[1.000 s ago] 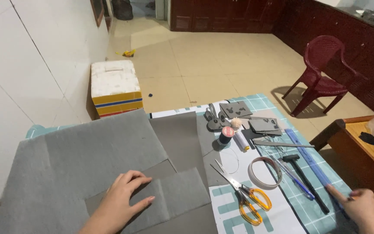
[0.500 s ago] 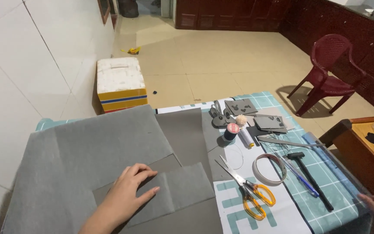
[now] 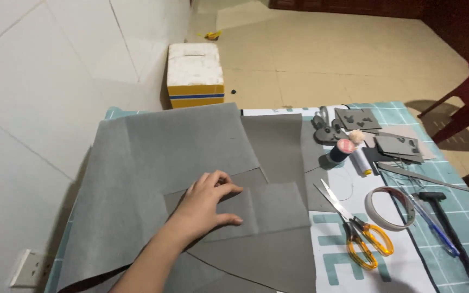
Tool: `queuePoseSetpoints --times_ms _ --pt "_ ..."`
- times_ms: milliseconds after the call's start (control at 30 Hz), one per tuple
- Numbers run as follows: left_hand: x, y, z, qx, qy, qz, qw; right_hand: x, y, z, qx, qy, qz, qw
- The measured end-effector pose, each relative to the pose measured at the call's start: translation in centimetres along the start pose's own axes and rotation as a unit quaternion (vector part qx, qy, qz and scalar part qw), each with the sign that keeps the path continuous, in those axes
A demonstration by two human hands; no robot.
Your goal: Measuring and marking a grey leather sheet with a ruler and pencil to prepare for cutting.
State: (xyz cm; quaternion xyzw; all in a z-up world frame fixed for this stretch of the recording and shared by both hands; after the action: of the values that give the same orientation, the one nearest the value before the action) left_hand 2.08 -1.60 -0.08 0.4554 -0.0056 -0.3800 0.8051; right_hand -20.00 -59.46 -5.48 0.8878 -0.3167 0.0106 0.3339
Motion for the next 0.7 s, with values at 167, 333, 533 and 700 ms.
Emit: queuePoseSetpoints --times_ms 167,333,533,700 --pt "2.7 -2.5 -1.5 0.065 -0.133 0.179 0.973 -7.5 -12.8 -24.2 0.028 -0.041 -0.129 0.990" --pt "1.2 -0.4 -0.8 -0.084 -0.108 0.233 0.963 -10.3 -23.9 -24.8 0.088 0.062 -0.229 0.967" --pt "0.6 -0.1 -0.1 -0.266 0.015 0.173 0.948 -11.8 -28.6 -25.8 0.082 0.038 -0.346 0.934" --pt "0.8 -0.3 -0.4 -0.269 0.033 0.189 0.944 -10.5 -28.1 -26.5 -0.007 0.047 -0.324 0.945"
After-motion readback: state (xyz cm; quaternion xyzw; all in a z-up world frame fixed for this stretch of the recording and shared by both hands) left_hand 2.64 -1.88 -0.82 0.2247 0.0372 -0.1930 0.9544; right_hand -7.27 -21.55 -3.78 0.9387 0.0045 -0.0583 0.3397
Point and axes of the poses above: each hand's wrist, its own x-axis towards the middle knuckle, its own y-axis out of the back of the hand, z = x × y, the point moved 3 cm from there along x, towards the middle knuckle, and after that the axes turned 3 degrees about -z, right-handed, at the moved point
